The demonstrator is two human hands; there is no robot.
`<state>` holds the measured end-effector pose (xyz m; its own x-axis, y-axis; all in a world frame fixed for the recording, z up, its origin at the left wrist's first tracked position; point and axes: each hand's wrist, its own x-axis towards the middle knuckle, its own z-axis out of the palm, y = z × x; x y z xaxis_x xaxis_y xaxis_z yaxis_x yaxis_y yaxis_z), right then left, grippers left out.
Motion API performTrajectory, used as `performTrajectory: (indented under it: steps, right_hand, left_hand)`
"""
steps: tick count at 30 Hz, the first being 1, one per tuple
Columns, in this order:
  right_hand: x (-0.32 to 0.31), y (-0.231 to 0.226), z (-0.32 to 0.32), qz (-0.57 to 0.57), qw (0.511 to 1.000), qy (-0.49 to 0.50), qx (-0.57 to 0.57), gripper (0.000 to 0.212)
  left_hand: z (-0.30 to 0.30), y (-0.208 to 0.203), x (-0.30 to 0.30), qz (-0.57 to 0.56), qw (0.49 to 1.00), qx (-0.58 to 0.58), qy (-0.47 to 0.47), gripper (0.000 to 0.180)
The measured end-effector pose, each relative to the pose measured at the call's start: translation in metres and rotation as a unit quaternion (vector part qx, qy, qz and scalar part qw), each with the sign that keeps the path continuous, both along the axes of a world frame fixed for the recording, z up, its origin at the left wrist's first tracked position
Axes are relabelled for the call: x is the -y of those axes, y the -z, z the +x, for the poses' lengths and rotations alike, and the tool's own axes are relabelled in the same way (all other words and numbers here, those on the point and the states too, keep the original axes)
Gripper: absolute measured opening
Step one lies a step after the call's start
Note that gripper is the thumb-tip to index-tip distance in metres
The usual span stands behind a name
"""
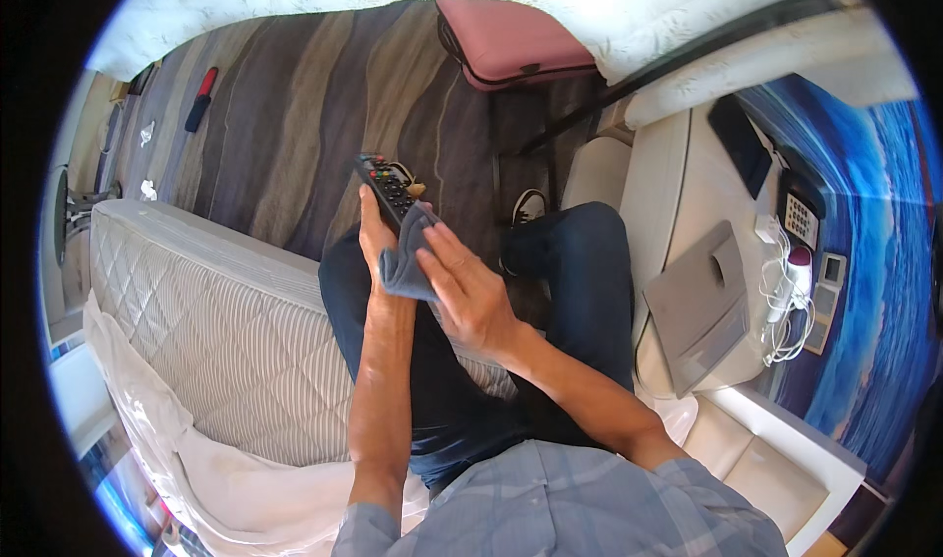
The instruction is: The person cleans a remote control and a laptop with a cloth while sitting on a bed. They then open a drawer, wipe its interior, and proceed to adjust a white fitted sheet on the mattress.
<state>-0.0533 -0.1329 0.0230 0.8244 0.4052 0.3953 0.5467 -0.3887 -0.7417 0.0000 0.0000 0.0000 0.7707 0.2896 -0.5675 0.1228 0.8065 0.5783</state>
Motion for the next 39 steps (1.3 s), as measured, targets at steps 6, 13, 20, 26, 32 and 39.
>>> performTrajectory:
  steps: [6,13,20,26,32,39]
  right_hand:
    - [-0.031,0.011,0.034,-0.016,0.994,-0.013,-0.106,0.049]
    - [-0.026,0.019,0.047,0.001,0.992,0.006,-0.128,0.048]
    - [-0.007,0.021,0.042,-0.158,0.980,0.117,0.032,0.041]
    - [-0.001,-0.003,0.035,-0.159,0.969,0.166,0.086,0.039]
    - [0.004,-0.010,0.025,-0.115,0.963,0.193,0.151,0.035]
    - [0.011,-0.015,-0.018,-0.129,0.982,0.137,0.016,0.023]
  left_hand:
    - [0.032,0.027,-0.017,-0.016,0.992,-0.079,0.093,0.047]
    - [0.030,0.030,-0.021,-0.143,0.980,-0.048,0.132,0.050]
    - [-0.003,0.032,0.019,-0.171,0.973,-0.024,0.151,0.039]
    - [-0.046,0.008,0.036,0.033,0.981,-0.041,0.185,0.041]
    - [-0.107,-0.002,0.047,-0.025,0.985,0.000,0.170,0.042]
    - [-0.144,-0.015,0.060,0.024,0.990,-0.050,0.130,0.040]
